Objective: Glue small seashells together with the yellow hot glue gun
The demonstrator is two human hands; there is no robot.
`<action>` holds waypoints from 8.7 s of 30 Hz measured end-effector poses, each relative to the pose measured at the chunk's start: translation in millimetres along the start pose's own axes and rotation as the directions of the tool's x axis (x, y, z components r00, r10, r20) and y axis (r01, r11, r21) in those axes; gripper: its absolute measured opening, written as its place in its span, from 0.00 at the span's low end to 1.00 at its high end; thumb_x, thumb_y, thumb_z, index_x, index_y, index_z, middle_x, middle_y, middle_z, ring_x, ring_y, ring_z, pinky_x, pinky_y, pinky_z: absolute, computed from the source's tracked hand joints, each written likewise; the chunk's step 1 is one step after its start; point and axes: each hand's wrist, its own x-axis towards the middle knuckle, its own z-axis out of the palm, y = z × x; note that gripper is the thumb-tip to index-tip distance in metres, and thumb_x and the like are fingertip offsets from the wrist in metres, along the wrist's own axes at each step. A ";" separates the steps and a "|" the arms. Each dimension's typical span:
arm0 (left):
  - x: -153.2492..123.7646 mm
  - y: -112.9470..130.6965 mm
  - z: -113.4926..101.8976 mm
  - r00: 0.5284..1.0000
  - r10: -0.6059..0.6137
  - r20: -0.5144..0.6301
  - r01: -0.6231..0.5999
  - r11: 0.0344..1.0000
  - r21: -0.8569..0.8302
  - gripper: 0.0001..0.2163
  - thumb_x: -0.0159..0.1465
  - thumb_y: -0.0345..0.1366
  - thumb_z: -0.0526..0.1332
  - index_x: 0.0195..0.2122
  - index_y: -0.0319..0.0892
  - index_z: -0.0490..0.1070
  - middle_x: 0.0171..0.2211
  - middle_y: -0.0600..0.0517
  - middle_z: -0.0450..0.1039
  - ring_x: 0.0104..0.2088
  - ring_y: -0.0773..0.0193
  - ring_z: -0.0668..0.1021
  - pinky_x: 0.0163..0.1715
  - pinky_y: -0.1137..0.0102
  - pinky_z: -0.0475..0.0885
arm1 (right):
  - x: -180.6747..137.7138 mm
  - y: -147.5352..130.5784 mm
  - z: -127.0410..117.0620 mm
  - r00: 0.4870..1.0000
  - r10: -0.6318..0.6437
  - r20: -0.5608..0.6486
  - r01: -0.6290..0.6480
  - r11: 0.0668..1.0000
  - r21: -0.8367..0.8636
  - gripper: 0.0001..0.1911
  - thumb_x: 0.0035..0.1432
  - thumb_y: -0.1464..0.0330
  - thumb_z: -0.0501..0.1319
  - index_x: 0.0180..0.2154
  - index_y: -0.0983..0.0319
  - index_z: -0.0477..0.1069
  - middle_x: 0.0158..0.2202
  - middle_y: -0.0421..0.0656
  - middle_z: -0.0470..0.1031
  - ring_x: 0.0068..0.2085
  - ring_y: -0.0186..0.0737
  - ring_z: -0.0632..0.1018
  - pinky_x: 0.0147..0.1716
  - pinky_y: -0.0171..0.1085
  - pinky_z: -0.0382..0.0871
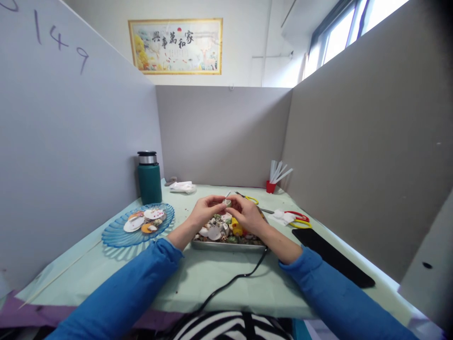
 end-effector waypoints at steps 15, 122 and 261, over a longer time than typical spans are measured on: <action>-2.2 4.9 2.7 0.997 -0.065 0.035 0.066 0.997 -0.030 0.25 0.47 0.39 0.71 0.45 0.35 0.73 0.40 0.45 0.77 0.36 0.60 0.78 0.41 0.62 0.73 | 1.4 0.4 0.3 0.997 0.046 -0.061 -0.050 0.996 -0.074 0.11 0.58 0.65 0.59 0.42 0.62 0.69 0.28 0.40 0.72 0.28 0.35 0.71 0.29 0.34 0.62; -3.3 8.5 1.8 0.998 -0.037 0.050 0.040 0.998 -0.053 0.21 0.49 0.41 0.69 0.41 0.36 0.69 0.33 0.47 0.76 0.31 0.62 0.78 0.36 0.65 0.73 | 2.0 5.5 2.1 0.996 0.086 0.025 -0.088 0.991 0.105 0.12 0.57 0.67 0.58 0.44 0.62 0.67 0.27 0.38 0.69 0.28 0.34 0.71 0.28 0.33 0.64; -0.1 2.3 -1.2 0.986 0.166 -0.012 -0.155 0.944 0.293 0.18 0.50 0.41 0.67 0.40 0.37 0.75 0.26 0.53 0.69 0.20 0.72 0.71 0.20 0.75 0.70 | 3.5 1.7 -0.5 0.989 0.114 0.096 -0.127 0.981 0.147 0.11 0.61 0.65 0.53 0.43 0.63 0.68 0.25 0.37 0.69 0.27 0.34 0.72 0.28 0.32 0.64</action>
